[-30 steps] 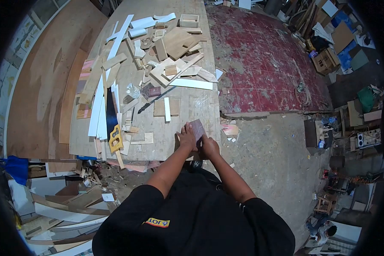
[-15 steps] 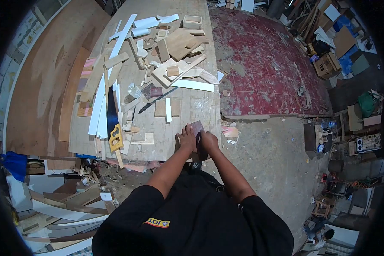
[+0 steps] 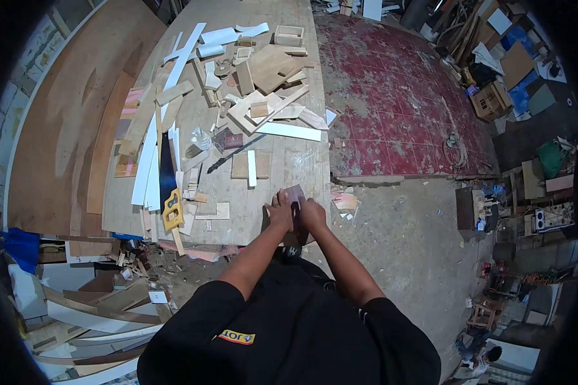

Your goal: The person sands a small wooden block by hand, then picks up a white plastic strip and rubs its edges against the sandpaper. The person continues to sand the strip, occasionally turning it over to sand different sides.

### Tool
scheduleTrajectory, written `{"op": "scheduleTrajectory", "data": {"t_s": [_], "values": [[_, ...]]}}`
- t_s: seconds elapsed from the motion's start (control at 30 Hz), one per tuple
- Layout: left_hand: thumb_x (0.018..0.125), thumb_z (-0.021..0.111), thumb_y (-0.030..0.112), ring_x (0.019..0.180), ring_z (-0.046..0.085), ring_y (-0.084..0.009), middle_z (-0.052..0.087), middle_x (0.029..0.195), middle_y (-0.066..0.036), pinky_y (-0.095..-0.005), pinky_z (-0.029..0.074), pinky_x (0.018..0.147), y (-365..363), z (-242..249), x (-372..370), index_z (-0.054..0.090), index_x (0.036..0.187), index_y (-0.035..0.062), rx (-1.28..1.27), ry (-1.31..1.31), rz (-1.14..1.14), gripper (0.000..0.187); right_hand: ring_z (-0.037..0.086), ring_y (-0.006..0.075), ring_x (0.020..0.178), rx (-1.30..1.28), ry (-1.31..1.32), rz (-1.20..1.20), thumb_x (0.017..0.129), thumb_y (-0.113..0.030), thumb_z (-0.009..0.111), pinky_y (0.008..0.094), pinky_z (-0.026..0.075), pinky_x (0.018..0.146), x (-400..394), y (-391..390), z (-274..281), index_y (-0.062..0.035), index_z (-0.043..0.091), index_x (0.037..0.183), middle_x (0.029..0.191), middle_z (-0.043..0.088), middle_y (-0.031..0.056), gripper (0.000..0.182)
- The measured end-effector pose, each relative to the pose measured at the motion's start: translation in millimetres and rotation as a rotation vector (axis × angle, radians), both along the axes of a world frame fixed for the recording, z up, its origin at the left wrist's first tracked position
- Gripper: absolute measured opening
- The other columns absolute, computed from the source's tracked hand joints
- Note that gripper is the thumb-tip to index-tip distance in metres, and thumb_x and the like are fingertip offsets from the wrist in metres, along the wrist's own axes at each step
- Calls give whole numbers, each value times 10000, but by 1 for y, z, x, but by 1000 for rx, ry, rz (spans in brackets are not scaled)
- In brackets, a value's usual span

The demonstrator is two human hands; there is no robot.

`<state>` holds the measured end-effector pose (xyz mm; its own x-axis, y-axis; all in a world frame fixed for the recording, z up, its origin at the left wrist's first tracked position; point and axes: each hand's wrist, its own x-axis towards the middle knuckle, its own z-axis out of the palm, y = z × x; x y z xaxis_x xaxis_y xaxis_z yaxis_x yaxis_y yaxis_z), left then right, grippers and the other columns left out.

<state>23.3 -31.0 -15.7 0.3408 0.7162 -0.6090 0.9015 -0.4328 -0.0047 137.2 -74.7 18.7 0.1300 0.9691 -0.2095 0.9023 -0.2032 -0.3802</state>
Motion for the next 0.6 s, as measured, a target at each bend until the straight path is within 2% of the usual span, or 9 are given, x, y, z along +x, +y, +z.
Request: {"op": "scheduleTrajectory", "data": {"t_s": [0.17,0.23,0.3,0.37,0.4,0.47,0.5,0.57,0.6], "values": [[605,859,423,1463,98,-389,-114,1586,-207,-654,239,1086,1,15,0,-21,1506,-26,-62,-24,38,1337,675,388,838,57,37,-65,853,-178,549,493,541,694,-3,-18,-15,-43,632,928,904,669,215,176],[611,860,414,1461,101,-393,-122,1582,-212,-657,241,1084,-1,17,1,-35,1501,-32,-71,-30,30,1339,680,374,871,-252,-33,22,848,-194,560,478,549,715,-1,-34,1,-46,654,940,913,677,213,197],[617,852,414,1461,98,-393,-120,1582,-214,-656,254,1079,1,15,4,-35,1501,-35,-73,-8,26,1330,685,361,891,-327,-21,41,839,-201,580,471,554,736,3,-32,10,-49,676,943,935,684,211,208],[621,846,409,1461,101,-394,-121,1582,-216,-655,256,1078,0,9,5,-38,1501,-32,-57,7,19,1323,693,347,878,-567,-114,289,840,-176,584,457,562,729,6,-21,14,-50,692,931,959,690,208,189],[626,840,404,1460,104,-396,-122,1581,-218,-655,258,1078,1,6,5,-41,1502,-30,-40,24,16,1316,693,347,878,-563,-114,286,840,-176,584,457,562,729,8,-12,9,-50,692,931,959,690,208,189],[634,834,366,1463,97,-393,-121,1583,-213,-649,248,1085,3,8,2,-21,1506,-25,-38,17,4,1282,691,354,841,-281,-66,194,832,-150,589,452,564,692,10,8,-11,-35,666,926,913,681,214,167],[643,828,327,1465,89,-390,-121,1586,-207,-644,237,1093,2,9,1,-2,1510,-19,-45,12,-10,1249,691,354,841,-283,-64,193,832,-150,589,452,564,692,7,14,-9,-35,666,926,913,681,214,167],[641,826,330,1465,88,-391,-120,1585,-209,-645,240,1091,0,12,1,1,1510,-20,-57,-9,4,1248,683,365,795,75,-43,12,836,-133,573,449,560,661,0,19,-6,-23,629,916,858,664,216,147],[639,823,333,1465,87,-392,-119,1585,-211,-646,242,1089,2,12,1,4,1510,-22,-63,-32,23,1248,672,380,760,81,-21,16,837,-131,563,474,551,649,-1,19,-13,-23,597,910,818,646,213,134]]}}
